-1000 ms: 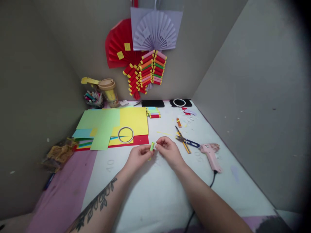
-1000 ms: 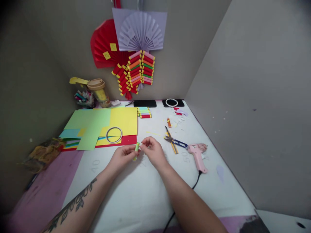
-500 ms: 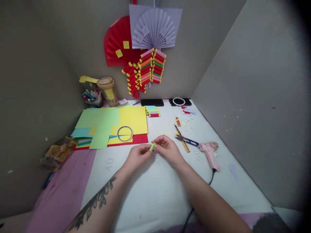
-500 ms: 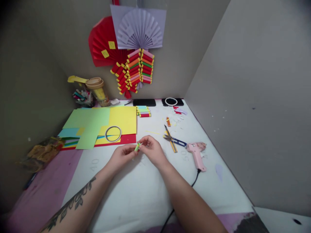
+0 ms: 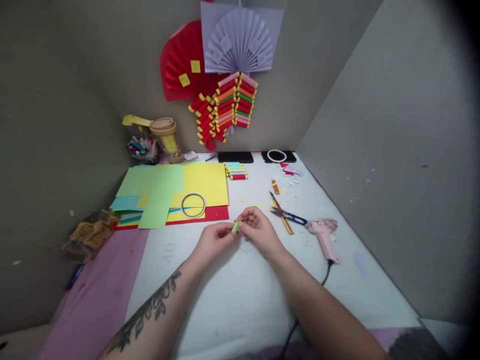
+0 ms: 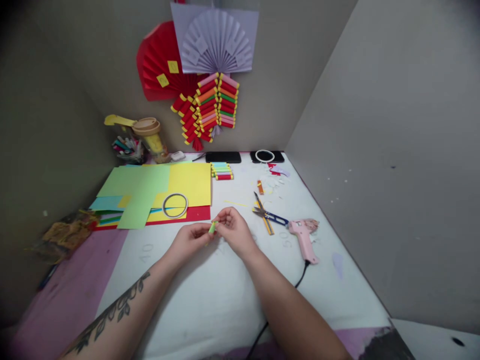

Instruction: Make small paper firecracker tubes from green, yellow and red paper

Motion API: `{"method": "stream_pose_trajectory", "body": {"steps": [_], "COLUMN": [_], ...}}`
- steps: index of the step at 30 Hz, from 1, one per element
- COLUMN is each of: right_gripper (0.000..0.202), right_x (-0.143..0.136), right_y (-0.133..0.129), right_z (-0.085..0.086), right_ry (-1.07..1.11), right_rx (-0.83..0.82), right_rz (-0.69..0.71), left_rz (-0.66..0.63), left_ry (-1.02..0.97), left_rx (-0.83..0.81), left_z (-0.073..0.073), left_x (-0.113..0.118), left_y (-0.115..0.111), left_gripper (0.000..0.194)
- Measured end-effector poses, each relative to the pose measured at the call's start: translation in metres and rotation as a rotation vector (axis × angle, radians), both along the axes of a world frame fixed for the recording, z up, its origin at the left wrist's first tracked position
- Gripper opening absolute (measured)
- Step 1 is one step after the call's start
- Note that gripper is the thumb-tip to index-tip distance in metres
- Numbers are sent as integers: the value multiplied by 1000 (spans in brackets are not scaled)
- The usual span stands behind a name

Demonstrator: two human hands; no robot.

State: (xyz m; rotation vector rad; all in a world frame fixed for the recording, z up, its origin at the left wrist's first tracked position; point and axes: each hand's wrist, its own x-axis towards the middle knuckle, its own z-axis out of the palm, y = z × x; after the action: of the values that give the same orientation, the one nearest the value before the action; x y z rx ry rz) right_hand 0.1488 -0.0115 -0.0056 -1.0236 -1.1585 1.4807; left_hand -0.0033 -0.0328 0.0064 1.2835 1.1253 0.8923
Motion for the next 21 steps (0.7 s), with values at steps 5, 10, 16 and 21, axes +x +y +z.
{"method": "stream_pose_trajectory", "body": {"steps": [5,10,16,21], "right_gripper": [25,25,26,26], "right_x": [-1,-2,-2,-3], "right_y": [-1,-1,-1,-1], "right_z": [0,0,-1,-1], "right_ry": [-1,3,2,-4], "right_rx": [-5,-1,12,9], "right_rz": [-12,-10,-4,-10], "left_rz": [2,-12,-20,-11], "left_ry": [14,27,52,44], "left_rx": [14,8,13,9], "left_z": [-3,-1,-3,-5], "left_x": [-1,0,0,0], "left_y": [0,0,0,0], "left_gripper": [28,29,29,29]}}
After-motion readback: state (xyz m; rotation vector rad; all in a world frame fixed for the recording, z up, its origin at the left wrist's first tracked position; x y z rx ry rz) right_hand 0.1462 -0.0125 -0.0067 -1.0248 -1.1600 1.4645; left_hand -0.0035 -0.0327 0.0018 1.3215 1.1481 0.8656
